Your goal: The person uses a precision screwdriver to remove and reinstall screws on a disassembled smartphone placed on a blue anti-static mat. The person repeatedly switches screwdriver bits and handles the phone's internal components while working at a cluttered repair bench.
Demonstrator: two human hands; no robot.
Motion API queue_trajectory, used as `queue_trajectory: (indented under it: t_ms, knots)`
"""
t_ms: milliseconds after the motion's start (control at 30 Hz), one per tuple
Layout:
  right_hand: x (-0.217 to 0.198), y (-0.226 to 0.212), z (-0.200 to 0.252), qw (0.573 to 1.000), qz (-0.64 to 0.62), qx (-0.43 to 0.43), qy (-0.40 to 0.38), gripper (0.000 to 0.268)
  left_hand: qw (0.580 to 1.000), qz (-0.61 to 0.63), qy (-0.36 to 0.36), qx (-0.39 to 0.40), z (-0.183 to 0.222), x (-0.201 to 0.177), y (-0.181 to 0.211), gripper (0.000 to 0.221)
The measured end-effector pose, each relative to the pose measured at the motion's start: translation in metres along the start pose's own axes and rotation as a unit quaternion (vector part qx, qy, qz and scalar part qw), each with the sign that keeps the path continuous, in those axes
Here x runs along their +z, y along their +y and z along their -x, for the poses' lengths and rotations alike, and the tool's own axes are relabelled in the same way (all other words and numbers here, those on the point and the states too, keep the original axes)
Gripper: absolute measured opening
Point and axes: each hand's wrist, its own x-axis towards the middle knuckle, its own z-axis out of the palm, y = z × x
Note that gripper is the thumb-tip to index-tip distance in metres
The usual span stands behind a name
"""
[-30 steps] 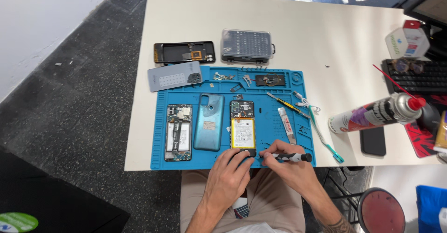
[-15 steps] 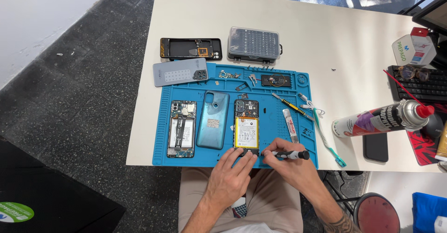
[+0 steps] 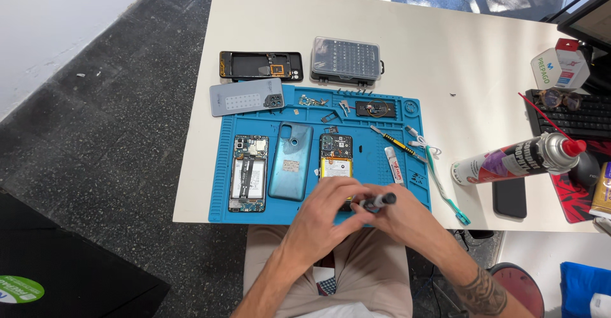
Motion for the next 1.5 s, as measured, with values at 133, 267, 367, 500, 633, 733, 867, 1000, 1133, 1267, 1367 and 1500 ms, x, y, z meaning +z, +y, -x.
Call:
queue_trajectory:
  t_ms: [133,267,367,500,633,733,867,1000,1133,1267,1367,1500]
  knots:
    - [0.006,0.024,-0.013,0.998,-0.001,-0.067,0.003,0.026,1.000,-0.010,-0.020,-0.017,-0.014,0.010,-0.021,0.022]
    - [-0.016,0.006,0.003,0.996,0.034,-0.083,-0.017,0.019,0.996,-0.011,-0.082,-0.010,-0.022,0.000,-0.014,0.019]
    - [-0.052,-0.029,0.036,0.988,0.080,-0.130,0.024,0.050,0.995,-0.007,-0.094,-0.014,-0.022,-0.001,-0.021,0.018]
    - [-0.061,-0.028,0.034,0.932,0.261,-0.244,0.056,0.015,0.995,-0.005,-0.097,0.018,-0.015,0.005,-0.044,0.016]
    - [-0.044,-0.020,0.021,0.902,0.348,-0.241,0.090,0.038,0.992,-0.084,-0.091,-0.018,0.001,-0.004,-0.048,0.021]
    - [-0.047,-0.029,0.024,0.899,0.372,-0.223,0.055,0.026,0.981,-0.183,-0.058,-0.024,0.027,0.005,-0.066,0.019]
    - [-0.050,-0.028,0.024,0.906,0.395,-0.156,0.007,0.028,0.964,-0.255,-0.065,0.036,0.040,0.014,-0.067,0.024]
    - [-0.023,0.001,0.010,0.825,0.455,-0.268,0.202,0.045,0.964,-0.253,-0.044,0.072,0.038,0.012,-0.062,0.028]
    - [-0.050,-0.025,0.018,0.935,0.335,-0.111,-0.042,0.041,0.970,-0.224,-0.079,0.043,0.036,0.002,-0.058,0.018]
    - [-0.051,-0.027,0.021,0.899,0.402,-0.171,0.036,0.040,0.968,-0.234,-0.071,0.056,0.034,0.004,-0.058,0.015]
    - [-0.037,-0.016,0.018,0.897,0.406,-0.172,0.039,0.037,0.969,-0.231,-0.063,0.052,0.036,0.005,-0.056,0.015]
    - [-0.055,-0.039,0.022,0.917,0.377,-0.118,-0.057,0.029,0.971,-0.226,-0.068,0.048,0.034,0.004,-0.052,0.015]
